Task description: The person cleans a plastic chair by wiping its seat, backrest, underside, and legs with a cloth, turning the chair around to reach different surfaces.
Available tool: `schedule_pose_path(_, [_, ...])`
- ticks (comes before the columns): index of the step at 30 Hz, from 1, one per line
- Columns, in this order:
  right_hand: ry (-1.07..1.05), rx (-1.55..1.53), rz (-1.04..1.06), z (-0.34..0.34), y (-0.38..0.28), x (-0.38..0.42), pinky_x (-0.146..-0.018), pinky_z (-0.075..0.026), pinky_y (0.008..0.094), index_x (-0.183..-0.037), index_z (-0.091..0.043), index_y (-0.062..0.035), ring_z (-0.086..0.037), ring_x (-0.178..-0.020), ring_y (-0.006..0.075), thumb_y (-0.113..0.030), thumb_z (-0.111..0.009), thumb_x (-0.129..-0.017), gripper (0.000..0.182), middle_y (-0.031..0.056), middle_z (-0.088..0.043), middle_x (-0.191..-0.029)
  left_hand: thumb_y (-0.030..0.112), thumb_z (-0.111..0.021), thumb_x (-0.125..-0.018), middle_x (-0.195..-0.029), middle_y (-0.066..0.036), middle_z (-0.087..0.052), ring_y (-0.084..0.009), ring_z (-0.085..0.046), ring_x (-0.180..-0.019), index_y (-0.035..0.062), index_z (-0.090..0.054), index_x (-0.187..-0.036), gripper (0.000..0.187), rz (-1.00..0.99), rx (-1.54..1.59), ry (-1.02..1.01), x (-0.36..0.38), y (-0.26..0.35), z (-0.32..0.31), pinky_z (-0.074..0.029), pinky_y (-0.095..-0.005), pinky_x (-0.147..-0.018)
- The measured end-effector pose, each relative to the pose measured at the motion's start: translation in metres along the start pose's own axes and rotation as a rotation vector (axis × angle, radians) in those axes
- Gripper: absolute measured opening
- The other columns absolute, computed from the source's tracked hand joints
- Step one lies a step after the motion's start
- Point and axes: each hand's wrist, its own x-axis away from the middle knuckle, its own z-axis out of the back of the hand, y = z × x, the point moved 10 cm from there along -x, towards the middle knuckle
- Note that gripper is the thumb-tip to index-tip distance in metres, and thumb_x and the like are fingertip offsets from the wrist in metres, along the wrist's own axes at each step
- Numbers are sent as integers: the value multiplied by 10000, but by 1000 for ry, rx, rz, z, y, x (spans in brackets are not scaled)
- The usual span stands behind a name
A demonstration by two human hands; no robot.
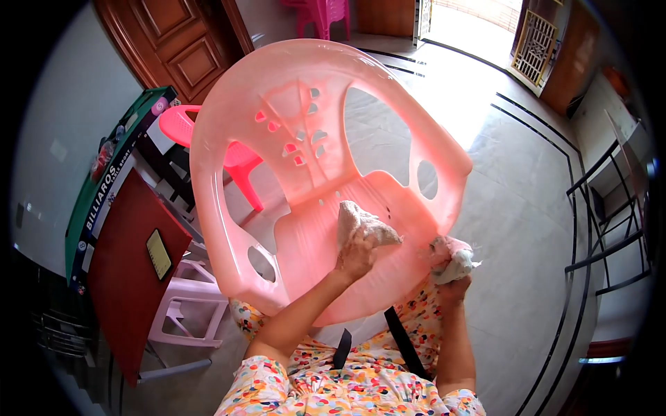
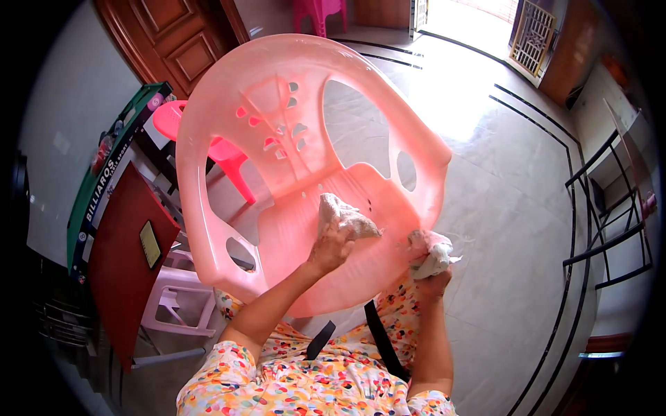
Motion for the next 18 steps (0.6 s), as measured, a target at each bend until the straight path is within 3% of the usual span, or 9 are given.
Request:
schedule_pose_path(1, [1,1,1,0,10,3,-816,-474,366,-1129,-493,-17,-555,-954,257,-290,-373,-896,378,106,-566,-1044,167,-594,-788,-1216,-182,-426,-307,-490,-1005,38,-500,-1136,383,-2,1,0,2,10,7,-447,-395,-823])
schedule_pose_path(3, [-46,-300,-131,-4,50,7,-881,-423,376,-1119,-503,-11,-515,-1012,239,-292,-417,-892,371,105,-552,-1091,217,-626,-806,-1172,-149,-454,-212,-502,-961,16,-497,-1119,394,102,837,-171,7,27,1,-447,-306,-805])
schedule_pose_path(4, [-51,-298,-134,-20,63,10,-881,-423,376,-1119,-503,-11,-515,-1012,239,-292,-417,-892,371,105,-552,-1091,216,-626,-825,-1083,-89,-504,-120,-501,-893,26,-492,-1134,387,103,998,-67,10,29,0,-445,-234,-757])
schedule_pose_path(7, [-57,-12,-153,-76,93,14,-810,-468,382,-1209,-438,-12,-544,-974,250,-379,-484,-859,509,120,-541,-1115,124,-614,-820,-997,-42,-555,-100,-522,-852,43,-538,-1105,305,92,1303,-90,13,16,-15,-451,-217,-727])
schedule_pose_path(8, [-90,-158,-213,-96,97,15,-846,-452,396,-1212,-438,-19,-534,-1002,245,-372,-485,-860,500,122,-534,-1134,27,-557,-819,-914,-5,-583,-96,-549,-824,44,-598,-986,172,197,1356,-180,20,9,-12,-460,-222,-697])
schedule_pose_path(9, [-122,-305,-276,-110,101,16,-881,-435,410,-1215,-438,-26,-524,-1029,239,-365,-486,-861,492,124,-526,-1152,27,-557,-819,-914,-5,-583,-96,-549,-824,44,-598,-986,172,195,1353,-174,22,6,-2,-460,-222,-697])
schedule_pose_path(11, [-46,-355,-200,-87,101,16,-954,-378,426,-1216,-440,-36,-489,-1090,250,-372,-471,-869,485,128,-504,-1199,-12,-503,-810,-911,-25,-597,-106,-575,-822,30,-613,-859,128,306,1428,158,31,-25,28,-475,-229,-690])
schedule_pose_path(14, [173,-595,-473,-102,117,30,-998,-307,483,-1242,-421,-42,-416,-1182,301,-407,-421,-884,511,145,-467,-1260,-28,-449,-812,-926,-72,-609,-153,-603,-844,22,-595,-883,170,335,1648,155,38,-26,63,-507,-264,-735])
schedule_pose_path(18, [11,-473,-634,-115,137,46,-987,-313,493,-1232,-433,-39,-412,-1187,306,-412,-406,-890,506,146,-463,-1265,-44,-421,-820,-916,-86,-606,-188,-606,-849,17,-580,-907,191,329,1900,311,49,-35,85,-501,-304,-810])
